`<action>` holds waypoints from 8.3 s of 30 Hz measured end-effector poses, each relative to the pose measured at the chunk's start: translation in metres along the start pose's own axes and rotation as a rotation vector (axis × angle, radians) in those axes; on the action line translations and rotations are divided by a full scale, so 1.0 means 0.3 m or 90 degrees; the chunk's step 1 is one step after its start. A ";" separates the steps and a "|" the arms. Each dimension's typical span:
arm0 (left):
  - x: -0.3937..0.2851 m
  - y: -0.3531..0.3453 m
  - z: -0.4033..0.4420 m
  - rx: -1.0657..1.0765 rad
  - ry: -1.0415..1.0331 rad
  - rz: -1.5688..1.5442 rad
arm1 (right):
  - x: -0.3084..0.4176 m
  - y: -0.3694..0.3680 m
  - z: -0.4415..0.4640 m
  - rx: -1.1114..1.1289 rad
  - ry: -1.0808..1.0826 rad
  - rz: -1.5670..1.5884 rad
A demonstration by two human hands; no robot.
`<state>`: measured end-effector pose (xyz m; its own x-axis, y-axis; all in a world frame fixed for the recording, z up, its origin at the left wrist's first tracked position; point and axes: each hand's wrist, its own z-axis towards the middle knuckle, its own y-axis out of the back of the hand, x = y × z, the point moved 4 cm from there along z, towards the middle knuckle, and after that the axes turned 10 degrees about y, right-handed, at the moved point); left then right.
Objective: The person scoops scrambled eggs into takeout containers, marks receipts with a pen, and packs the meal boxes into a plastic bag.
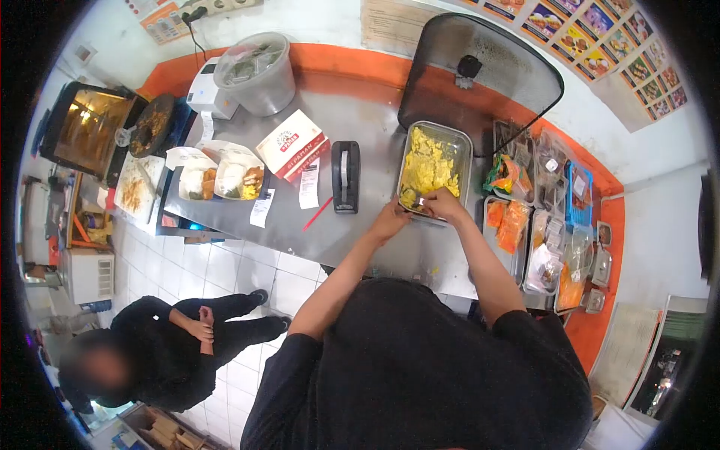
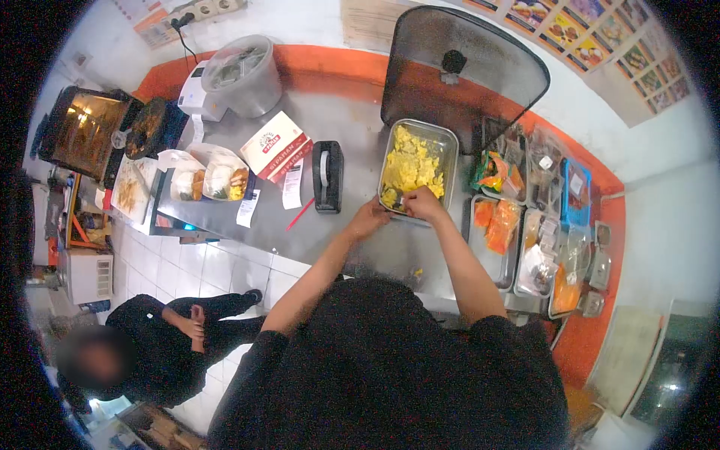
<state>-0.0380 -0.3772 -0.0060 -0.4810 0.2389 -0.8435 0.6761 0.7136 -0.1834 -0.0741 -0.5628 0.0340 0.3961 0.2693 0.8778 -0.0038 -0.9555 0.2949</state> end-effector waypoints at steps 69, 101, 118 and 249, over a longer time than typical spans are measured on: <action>-0.283 1.316 -1.102 -0.573 -0.297 -0.024 | 1.724 -1.307 0.559 0.711 0.334 -0.260; 1.447 0.816 -1.337 -0.802 0.172 -0.204 | 2.376 -0.578 1.242 0.092 0.140 -0.677; 1.509 0.890 -1.258 -0.805 0.277 0.542 | 2.779 -0.912 0.665 0.099 0.520 -0.654; -0.085 0.953 -1.164 -0.633 -0.336 0.147 | 1.622 -0.450 -1.175 0.078 1.744 0.071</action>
<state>-0.0272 0.0507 0.1392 0.0491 0.2938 -0.9546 -0.1340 0.9491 0.2852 -0.2045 -0.2603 0.5545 -0.7157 -0.2980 -0.6316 0.1111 -0.9415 0.3183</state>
